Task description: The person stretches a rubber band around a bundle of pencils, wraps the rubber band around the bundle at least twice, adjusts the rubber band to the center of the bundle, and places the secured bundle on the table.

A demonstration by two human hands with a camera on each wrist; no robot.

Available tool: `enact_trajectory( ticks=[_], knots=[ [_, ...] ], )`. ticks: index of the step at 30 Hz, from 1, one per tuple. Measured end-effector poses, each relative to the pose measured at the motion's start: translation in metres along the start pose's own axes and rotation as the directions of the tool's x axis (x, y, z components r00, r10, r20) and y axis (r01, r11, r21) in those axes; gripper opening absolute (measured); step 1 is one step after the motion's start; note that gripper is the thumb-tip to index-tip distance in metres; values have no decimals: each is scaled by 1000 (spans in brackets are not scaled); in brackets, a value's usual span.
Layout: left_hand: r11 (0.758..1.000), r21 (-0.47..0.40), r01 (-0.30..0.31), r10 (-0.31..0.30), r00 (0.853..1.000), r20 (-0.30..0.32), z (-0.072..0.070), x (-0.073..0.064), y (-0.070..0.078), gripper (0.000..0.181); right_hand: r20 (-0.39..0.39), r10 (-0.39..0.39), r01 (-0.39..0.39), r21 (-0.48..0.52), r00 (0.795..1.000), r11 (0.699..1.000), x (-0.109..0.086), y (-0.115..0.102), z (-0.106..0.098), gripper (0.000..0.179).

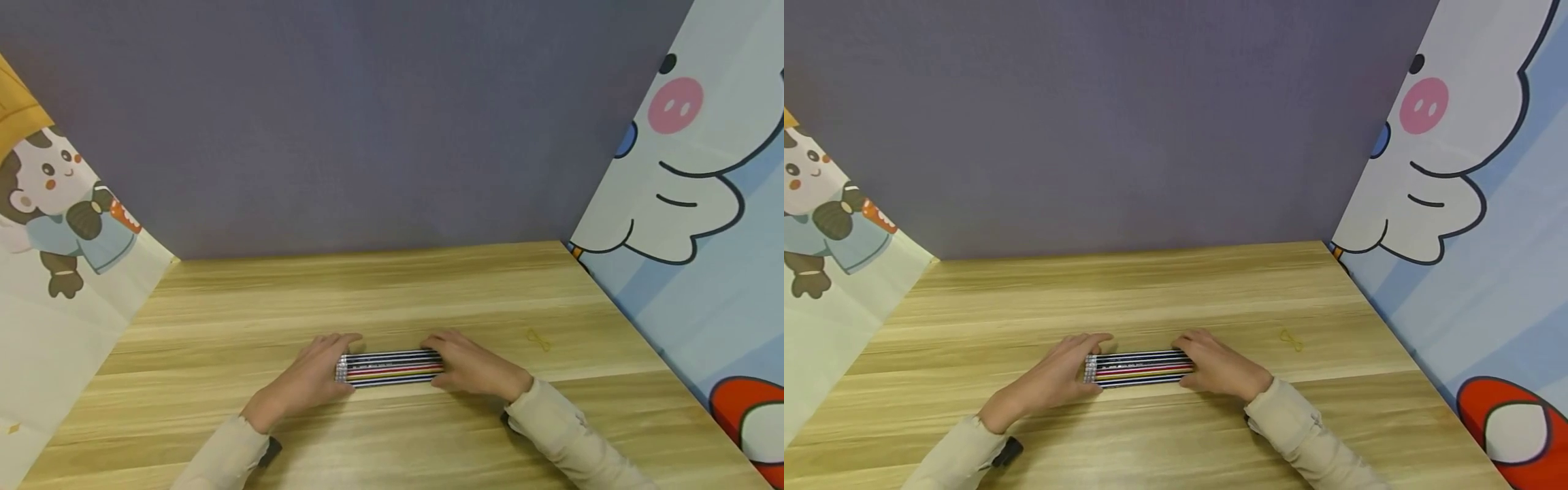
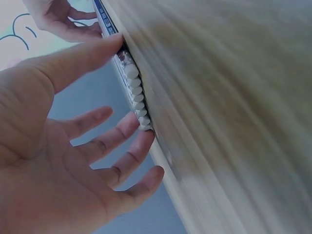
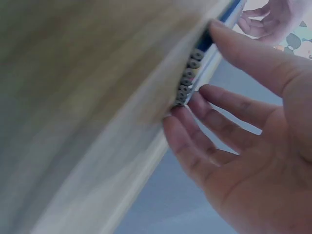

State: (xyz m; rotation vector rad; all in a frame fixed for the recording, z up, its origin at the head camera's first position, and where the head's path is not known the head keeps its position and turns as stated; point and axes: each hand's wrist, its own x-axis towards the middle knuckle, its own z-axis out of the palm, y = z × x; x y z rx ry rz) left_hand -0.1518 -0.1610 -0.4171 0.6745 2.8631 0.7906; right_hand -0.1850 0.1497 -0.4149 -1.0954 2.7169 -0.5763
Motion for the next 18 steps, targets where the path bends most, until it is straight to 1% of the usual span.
enact_trajectory(
  ticks=[5, 10, 14, 16, 18],
  knots=[
    [997, 51, -60, 60, 998, 2, 1, 4, 1, 78, 9, -6, 6, -13, 1000, 1000, 4, -3, -1, 49],
    [991, 110, -82, 80, 997, 19, 2, 7, 4, 68, 16, -5, 6, -31, 1000, 1000, 6, -5, -1, 42],
    [976, 187, -110, 110, 994, 13, 3, 8, 7, 60, 26, -6, 7, -34, 1000, 999, 7, -6, -1, 39],
    [967, 217, -133, 133, 991, 13, 4, 8, 9, 58, 29, -15, 16, -36, 999, 999, 8, -6, -1, 34],
    [961, 230, -154, 154, 988, 19, 6, 8, 11, 55, 31, -24, 25, -39, 999, 999, 8, -7, -2, 27]
  ],
)
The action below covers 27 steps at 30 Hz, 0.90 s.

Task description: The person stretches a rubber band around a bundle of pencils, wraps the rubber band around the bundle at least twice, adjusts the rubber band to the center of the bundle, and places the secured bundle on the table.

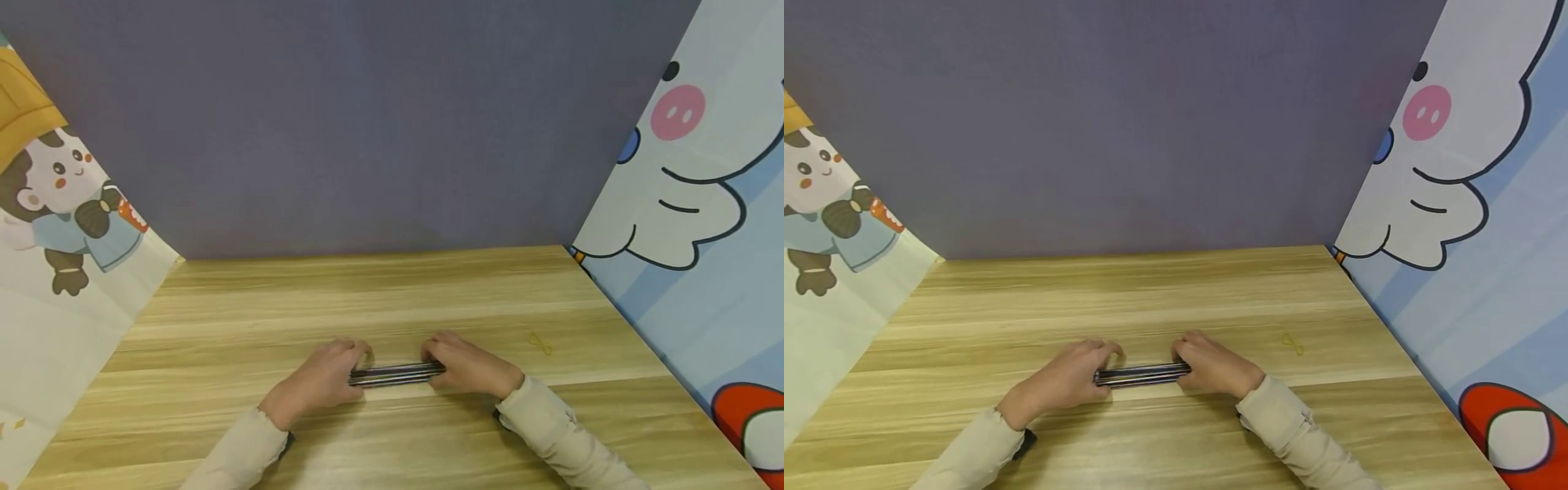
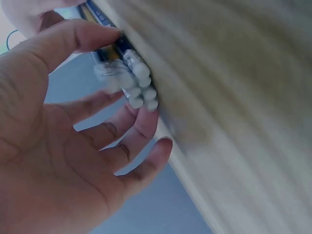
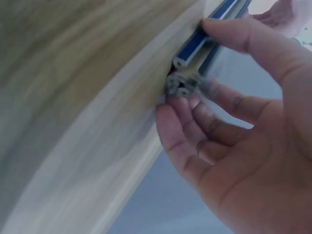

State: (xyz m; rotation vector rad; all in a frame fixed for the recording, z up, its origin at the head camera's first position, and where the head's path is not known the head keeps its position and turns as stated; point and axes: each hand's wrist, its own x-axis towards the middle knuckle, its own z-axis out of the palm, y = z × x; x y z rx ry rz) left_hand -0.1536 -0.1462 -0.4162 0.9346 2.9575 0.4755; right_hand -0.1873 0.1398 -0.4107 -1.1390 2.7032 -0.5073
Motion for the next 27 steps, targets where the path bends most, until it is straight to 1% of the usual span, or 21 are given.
enact_trajectory(
  ticks=[3, 6, 8, 11, 14, 16, 19, 22, 25, 27],
  knots=[
    [1000, 17, -15, 15, 1000, -1, 2, 1, 5, 54, 9, -1, 1, -4, 1000, 1000, 1, -1, 0, 22],
    [999, 47, -3, 4, 1000, -9, 5, 2, 9, 56, 25, 11, -10, -5, 1000, 1000, 2, -4, 0, 22],
    [996, 84, -2, 3, 1000, -10, 7, 3, 12, 57, 35, 11, -11, -1, 999, 1000, 4, -6, 0, 20],
    [989, 145, -26, 28, 1000, -13, 9, 5, 17, 55, 37, -19, 20, -37, 999, 999, 6, -11, 4, 16],
    [983, 173, -55, 61, 998, -29, 10, 5, 20, 51, 15, -58, 59, -80, 998, 995, 7, -13, 9, 11],
    [985, 161, -64, 70, 997, -33, 10, 5, 21, 47, -2, -78, 77, -68, 997, 995, 7, -14, 11, 10],
    [988, 139, -73, 79, 996, -35, 10, 3, 22, 40, -11, -91, 91, -1, 996, 996, 7, -15, 11, 10],
    [990, 118, -79, 84, 996, -38, 10, 2, 23, 28, -3, -97, 97, 60, 995, 993, 7, -18, 9, 11],
    [993, 81, -84, 87, 996, -36, 8, 3, 25, 18, 3, -106, 105, 73, 994, 992, 5, -23, 4, 11],
    [996, 27, -91, 91, 996, -11, 6, 4, 28, 16, 9, -117, 117, 69, 993, 991, 3, -26, 1, 11]
  ],
)
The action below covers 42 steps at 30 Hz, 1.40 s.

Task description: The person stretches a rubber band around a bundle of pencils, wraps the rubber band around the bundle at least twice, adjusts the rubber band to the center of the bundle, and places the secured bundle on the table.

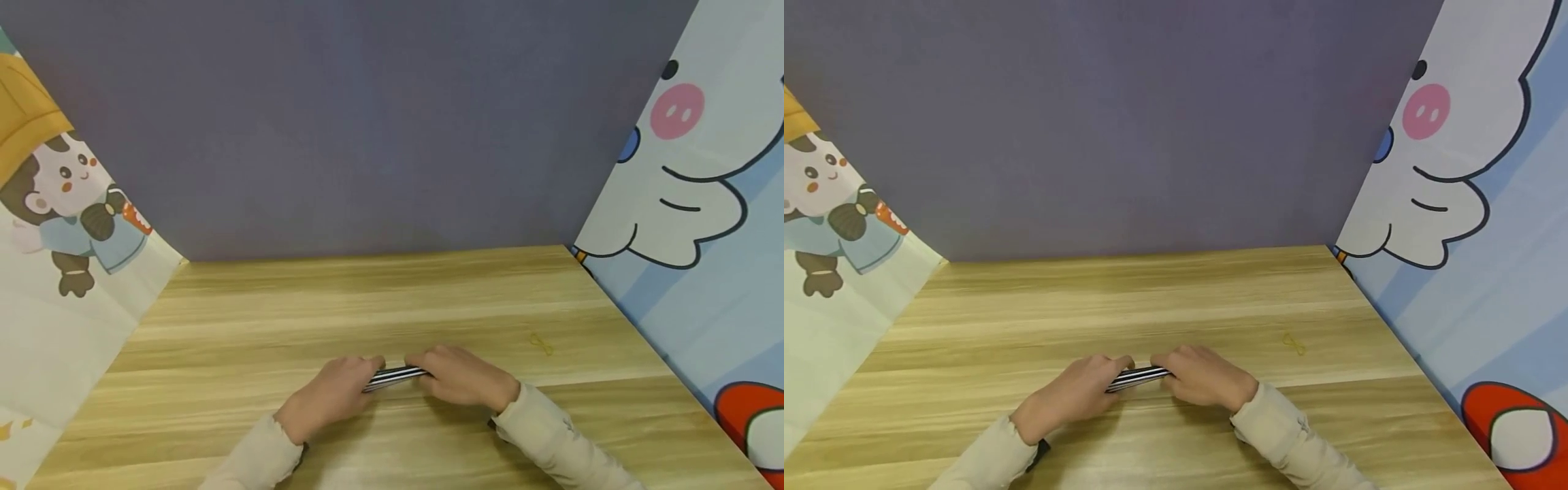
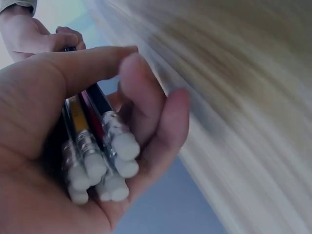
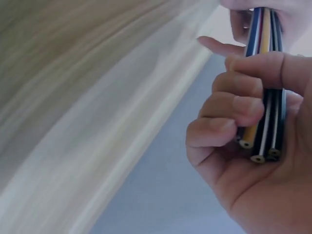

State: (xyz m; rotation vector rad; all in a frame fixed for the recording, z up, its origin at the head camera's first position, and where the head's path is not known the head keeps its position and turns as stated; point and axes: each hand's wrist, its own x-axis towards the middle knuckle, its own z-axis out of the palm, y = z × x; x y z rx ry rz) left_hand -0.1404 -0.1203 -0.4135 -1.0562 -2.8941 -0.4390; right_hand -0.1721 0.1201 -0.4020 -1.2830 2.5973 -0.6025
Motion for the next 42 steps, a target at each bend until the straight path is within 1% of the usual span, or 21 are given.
enact_trajectory(
  ticks=[2, 4, 6, 8, 10, 11, 13, 14, 16, 18, 20, 21, 24, 28, 29, 31, 33, 35, 39, 40, 42],
  knots=[
    [998, -70, -3, 5, 1000, 31, -1, 1, 3, 14, 6, -13, 13, 0, 1000, 1000, -1, -4, -4, 11],
    [987, -162, 3, 8, 998, 65, -2, 2, 5, 13, -1, -25, 25, 9, 1000, 1000, -3, -5, -9, 11],
    [960, -278, 33, -2, 994, 111, -2, 2, 7, 12, -17, -30, 30, 37, 999, 999, -4, -6, -14, 12],
    [922, -380, 69, -10, 988, 155, -3, 1, 8, 16, -27, -22, 24, 89, 999, 996, -6, -4, -20, 11],
    [862, -495, 110, -7, 979, 205, -4, 1, 9, 20, -36, 6, 1, 168, 999, 986, -9, -3, -26, 19],
    [832, -543, 116, 9, 975, 222, -4, 1, 9, 22, -49, 16, -5, 212, 999, 977, -10, -2, -29, 26],
    [760, -639, 119, 57, 967, 247, -4, 1, 9, 25, -91, 36, -6, 307, 995, 952, -12, -1, -33, 41],
    [715, -689, 120, 86, 963, 256, -3, 1, 8, 24, -121, 37, 8, 349, 992, 937, -12, -1, -34, 47],
    [607, -785, 123, 153, 951, 267, -2, 2, 8, 25, -186, 34, 47, 412, 982, 910, -11, -1, -36, 49],
    [512, -849, 132, 215, 937, 276, -1, 2, 8, 27, -215, 36, 74, 481, 976, 874, -10, -3, -37, 46],
    [425, -894, 144, 274, 921, 278, -1, 3, 9, 31, -226, 36, 97, 547, 973, 831, -9, -5, -38, 43],
    [390, -907, 158, 296, 911, 286, -1, 3, 10, 33, -225, 41, 102, 584, 973, 805, -8, -7, -37, 44],
    [300, -933, 198, 348, 888, 301, -1, 3, 14, 39, -229, 32, 135, 672, 973, 728, -4, -11, -36, 47],
    [205, -950, 237, 392, 869, 301, -2, 3, 21, 41, -207, 47, 129, 754, 977, 644, -3, -11, -33, 44],
    [187, -952, 244, 398, 867, 301, -1, 4, 22, 41, -204, 52, 128, 770, 978, 625, -4, -11, -32, 43],
    [153, -955, 255, 400, 868, 296, 0, 4, 26, 42, -210, 53, 140, 799, 976, 586, -4, -11, -31, 45],
    [121, -957, 262, 394, 873, 289, 2, 4, 31, 43, -227, 49, 164, 819, 973, 551, -4, -11, -30, 47],
    [86, -964, 251, 394, 880, 264, 7, 4, 36, 42, -254, 46, 194, 831, 966, 521, -3, -13, -29, 47],
    [-20, -975, 222, 396, 897, 197, 17, 5, 49, 34, -286, 41, 236, 856, 957, 461, -2, -16, -26, 48],
    [-49, -975, 216, 390, 903, 181, 19, 5, 51, 33, -275, 30, 233, 863, 961, 448, -1, -18, -25, 49],
    [-85, -974, 211, 381, 910, 164, 21, 6, 54, 32, -238, 13, 208, 875, 971, 438, 0, -20, -22, 48]
  ],
)
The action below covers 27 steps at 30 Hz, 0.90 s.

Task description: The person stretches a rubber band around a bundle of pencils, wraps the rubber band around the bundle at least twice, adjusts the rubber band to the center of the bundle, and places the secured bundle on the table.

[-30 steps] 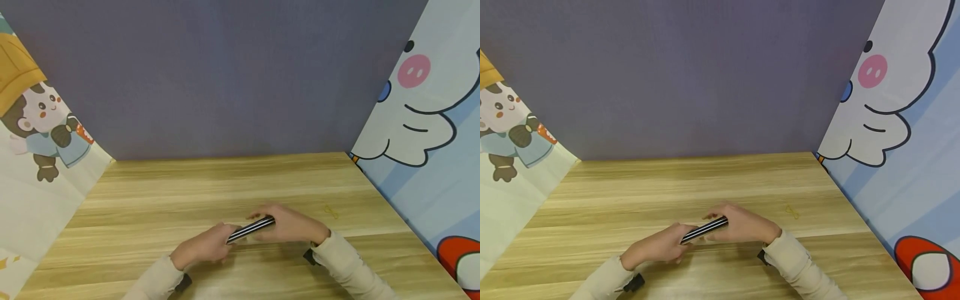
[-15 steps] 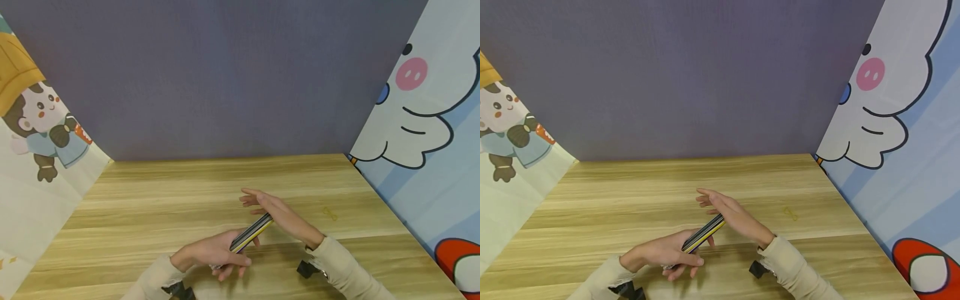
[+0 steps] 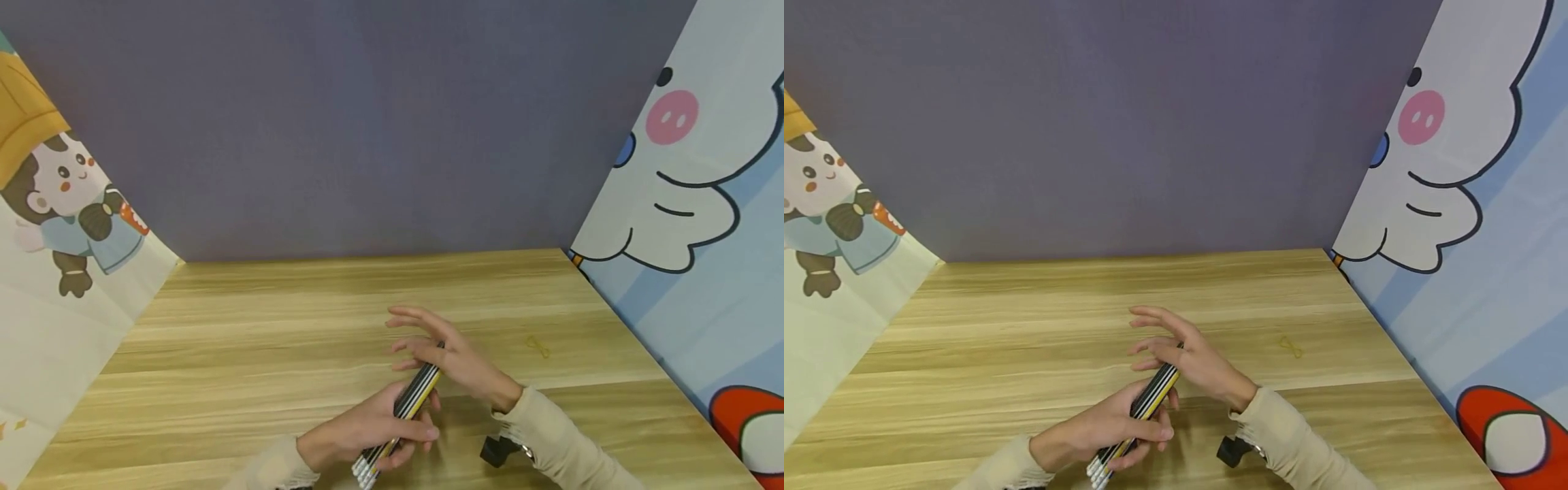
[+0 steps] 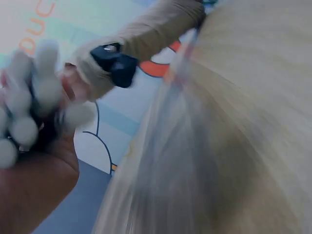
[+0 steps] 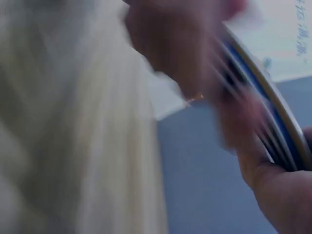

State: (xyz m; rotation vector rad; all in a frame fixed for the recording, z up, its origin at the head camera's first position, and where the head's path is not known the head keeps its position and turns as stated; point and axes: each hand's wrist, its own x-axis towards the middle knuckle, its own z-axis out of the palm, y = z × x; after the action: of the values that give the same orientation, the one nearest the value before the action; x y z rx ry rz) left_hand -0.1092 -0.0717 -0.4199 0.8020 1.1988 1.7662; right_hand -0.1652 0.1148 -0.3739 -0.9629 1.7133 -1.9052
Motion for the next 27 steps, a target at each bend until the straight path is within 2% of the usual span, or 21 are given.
enact_trajectory(
  ticks=[3, 7, 9, 12, 15, 18, 21, 23, 25, 27],
  knots=[
    [1000, -14, -1, 0, 1000, -24, -1, 0, 0, 32, 36, 57, -55, -47, 998, 997, 1, 4, 4, 46],
    [999, -18, 26, -27, 999, -42, -3, -3, 1, 29, -13, 61, -63, -203, 998, 977, 0, 6, 7, 45],
    [999, -21, 26, -27, 999, -45, -3, -4, 2, 28, -52, 24, -37, -277, 998, 960, -1, 7, 9, 43],
    [999, -26, 27, -28, 999, -40, 0, -3, 0, 31, -87, -78, 39, -377, 993, 926, -3, 8, 14, 38],
    [995, -93, 40, -43, 999, -29, 4, 0, -3, 38, -99, -163, 110, -409, 982, 906, -3, 11, 19, 35],
    [986, -156, 51, -54, 998, -20, 6, 1, -5, 42, -113, -202, 140, -408, 973, 902, -2, 13, 22, 41],
    [991, -129, 17, -22, 999, -38, 3, -1, -6, 39, -158, -242, 141, -474, 957, 869, -1, 13, 23, 53],
    [995, -97, -15, 10, 999, -53, -1, -2, -5, 34, -208, -250, 108, -524, 945, 845, -1, 14, 22, 65],
    [996, -75, -49, 43, 996, -75, -7, -2, -3, 29, -258, -236, 64, -536, 937, 842, -1, 12, 18, 69],
    [995, -65, -72, 66, 994, -89, -13, -2, 0, 26, -296, -210, 31, -513, 932, 858, -2, 10, 12, 66]
  ],
)
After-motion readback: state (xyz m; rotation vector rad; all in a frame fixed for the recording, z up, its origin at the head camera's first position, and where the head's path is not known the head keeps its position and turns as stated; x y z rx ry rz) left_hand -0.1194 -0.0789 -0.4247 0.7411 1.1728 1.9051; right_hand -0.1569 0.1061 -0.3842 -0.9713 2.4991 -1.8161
